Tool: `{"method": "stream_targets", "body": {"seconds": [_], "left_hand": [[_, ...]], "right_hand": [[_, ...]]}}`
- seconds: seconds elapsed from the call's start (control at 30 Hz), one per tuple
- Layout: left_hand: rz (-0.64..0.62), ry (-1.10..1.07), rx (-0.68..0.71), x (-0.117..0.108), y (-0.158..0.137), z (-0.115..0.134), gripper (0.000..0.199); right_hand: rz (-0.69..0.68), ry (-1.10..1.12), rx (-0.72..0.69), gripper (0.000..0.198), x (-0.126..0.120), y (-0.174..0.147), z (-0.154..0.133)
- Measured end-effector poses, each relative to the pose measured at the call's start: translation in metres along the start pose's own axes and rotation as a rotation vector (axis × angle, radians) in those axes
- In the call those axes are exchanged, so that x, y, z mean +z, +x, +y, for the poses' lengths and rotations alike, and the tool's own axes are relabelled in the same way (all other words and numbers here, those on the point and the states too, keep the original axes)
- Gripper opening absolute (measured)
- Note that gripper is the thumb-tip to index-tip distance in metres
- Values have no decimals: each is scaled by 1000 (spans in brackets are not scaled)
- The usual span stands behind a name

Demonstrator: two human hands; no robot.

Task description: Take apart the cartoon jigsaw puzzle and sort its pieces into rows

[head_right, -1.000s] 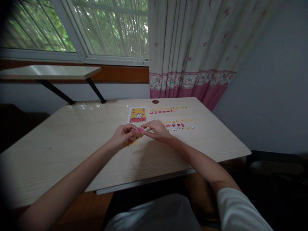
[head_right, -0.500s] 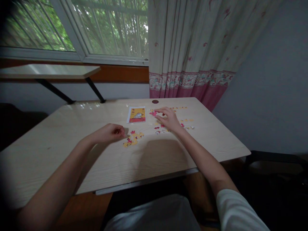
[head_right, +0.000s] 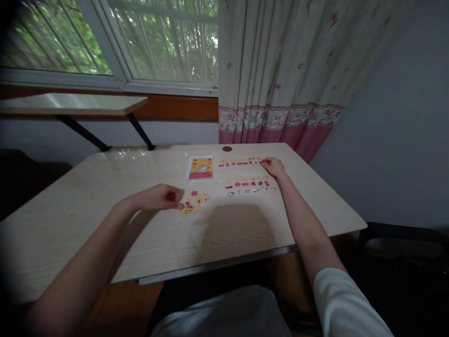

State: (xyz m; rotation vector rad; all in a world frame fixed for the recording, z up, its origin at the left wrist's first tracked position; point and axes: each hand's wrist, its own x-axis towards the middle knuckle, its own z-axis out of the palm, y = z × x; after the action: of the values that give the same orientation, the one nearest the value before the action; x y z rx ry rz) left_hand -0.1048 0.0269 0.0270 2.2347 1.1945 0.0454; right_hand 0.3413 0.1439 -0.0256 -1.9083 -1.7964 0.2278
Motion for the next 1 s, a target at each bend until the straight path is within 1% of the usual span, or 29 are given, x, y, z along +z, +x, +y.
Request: {"method": "stream_targets", "body": {"seconds": [0.1, 0.27, 0.33, 0.4, 0.47, 0.53, 0.67, 0.77, 0.8, 0.87, 1.0], "left_hand": [[-1, 4, -4, 0, -1, 3, 31], [-12, 4, -4, 1, 0, 8, 26], [-8, 22, 6, 1, 0, 11, 25], [2, 46, 21, 2, 1, 13, 25], [19, 60, 27, 4, 2, 13, 24], [31, 66, 30, 5, 3, 12, 23], [65, 99, 56, 9, 6, 7, 20], [89, 128, 66, 11, 8, 7, 20], [94, 134, 65, 11, 8, 8, 20], [100, 143, 61, 11, 8, 10, 20], [112, 151, 64, 12, 9, 9, 19]], "right_hand": [[-6, -26, 7, 33, 1, 3, -1], [11, -91, 28, 36, -2, 0, -5], [52, -156, 19, 36, -4, -4, -14], [102, -207, -36, 32, -6, -10, -29], [119, -209, -153, 28, -5, -19, -49], [81, -172, -330, 25, -2, -32, -73], [-138, -14, -776, 21, 10, -72, -124], [-312, 62, -997, 25, 19, -107, -154], [-364, 74, -1055, 27, 21, -117, -161], [-429, 109, -1120, 28, 24, -133, -170], [-430, 174, -1145, 22, 29, -144, -174]]}}
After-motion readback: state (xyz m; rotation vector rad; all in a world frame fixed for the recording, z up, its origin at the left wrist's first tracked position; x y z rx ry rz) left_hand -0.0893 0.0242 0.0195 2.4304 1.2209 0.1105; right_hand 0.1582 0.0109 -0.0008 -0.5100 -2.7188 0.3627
